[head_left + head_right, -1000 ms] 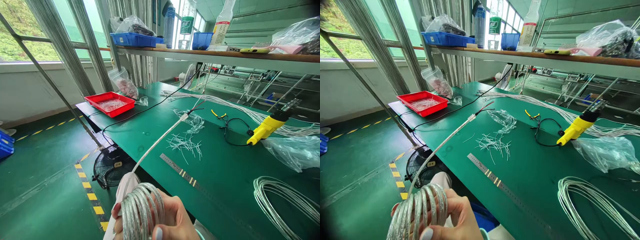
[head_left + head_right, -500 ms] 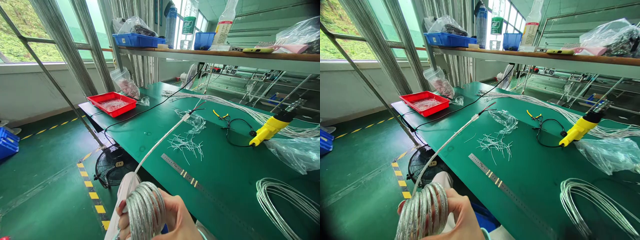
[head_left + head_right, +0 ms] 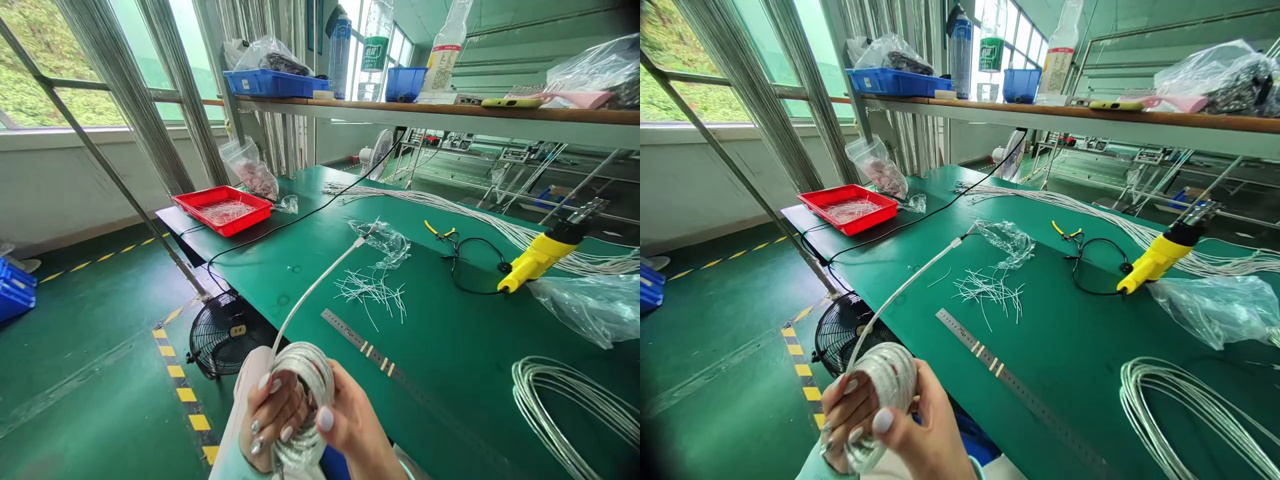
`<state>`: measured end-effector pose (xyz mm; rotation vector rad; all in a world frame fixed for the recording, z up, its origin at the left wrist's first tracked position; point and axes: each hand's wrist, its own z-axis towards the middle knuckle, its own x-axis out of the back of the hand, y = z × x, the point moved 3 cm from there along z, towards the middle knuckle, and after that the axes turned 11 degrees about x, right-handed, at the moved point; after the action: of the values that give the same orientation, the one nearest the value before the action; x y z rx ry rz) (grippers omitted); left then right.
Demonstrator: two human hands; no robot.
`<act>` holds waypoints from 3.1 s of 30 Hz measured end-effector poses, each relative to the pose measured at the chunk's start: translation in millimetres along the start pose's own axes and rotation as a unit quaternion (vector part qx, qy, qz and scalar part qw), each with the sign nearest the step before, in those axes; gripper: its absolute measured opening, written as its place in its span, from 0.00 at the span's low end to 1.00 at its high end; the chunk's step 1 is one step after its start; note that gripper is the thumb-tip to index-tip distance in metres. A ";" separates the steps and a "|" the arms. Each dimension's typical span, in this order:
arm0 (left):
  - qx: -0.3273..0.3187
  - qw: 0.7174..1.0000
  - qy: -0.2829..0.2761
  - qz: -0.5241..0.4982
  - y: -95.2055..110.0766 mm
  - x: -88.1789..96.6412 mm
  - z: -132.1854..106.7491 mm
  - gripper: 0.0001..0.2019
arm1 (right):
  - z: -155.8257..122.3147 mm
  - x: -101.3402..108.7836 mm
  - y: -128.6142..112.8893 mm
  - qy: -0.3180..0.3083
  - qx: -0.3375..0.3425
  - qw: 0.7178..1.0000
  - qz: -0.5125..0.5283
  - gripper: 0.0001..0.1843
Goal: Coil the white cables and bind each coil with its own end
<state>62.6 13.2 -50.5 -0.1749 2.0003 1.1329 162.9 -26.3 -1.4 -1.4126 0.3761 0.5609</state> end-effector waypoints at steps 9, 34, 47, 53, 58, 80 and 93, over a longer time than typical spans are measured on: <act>0.005 0.993 0.070 0.091 20.4 -9.9 9.5 0.19 | -3.6 45.6 16.9 0.222 0.042 0.950 -0.214 0.33; 0.158 0.952 -0.051 0.257 12.9 -9.5 -3.1 0.24 | 1.9 32.8 -12.1 -0.066 0.177 0.759 -0.623 0.31; 0.108 0.959 0.061 0.253 19.1 -19.7 -4.6 0.26 | -18.9 24.3 16.7 -0.059 0.251 0.664 -0.702 0.57; 0.106 0.966 -0.002 0.237 11.3 -24.0 -4.3 0.26 | -16.7 26.5 15.1 -0.032 0.229 0.697 -0.678 0.48; 0.124 0.963 -0.022 0.240 10.8 -27.7 -2.1 0.28 | -15.6 24.9 10.0 -0.039 0.240 0.719 -0.651 0.45; 0.122 0.963 -0.110 0.215 18.2 -30.6 -13.4 0.27 | -14.3 21.2 -4.2 0.015 0.297 0.771 -0.563 0.33; 0.182 0.949 -0.140 0.216 16.1 -34.8 -19.0 0.24 | -13.5 31.1 -5.9 -0.082 0.277 0.816 -0.501 0.32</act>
<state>66.9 -0.8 -10.3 0.6096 1.9923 0.9543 192.7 -35.5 -15.8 -0.8030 -0.3502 -0.2992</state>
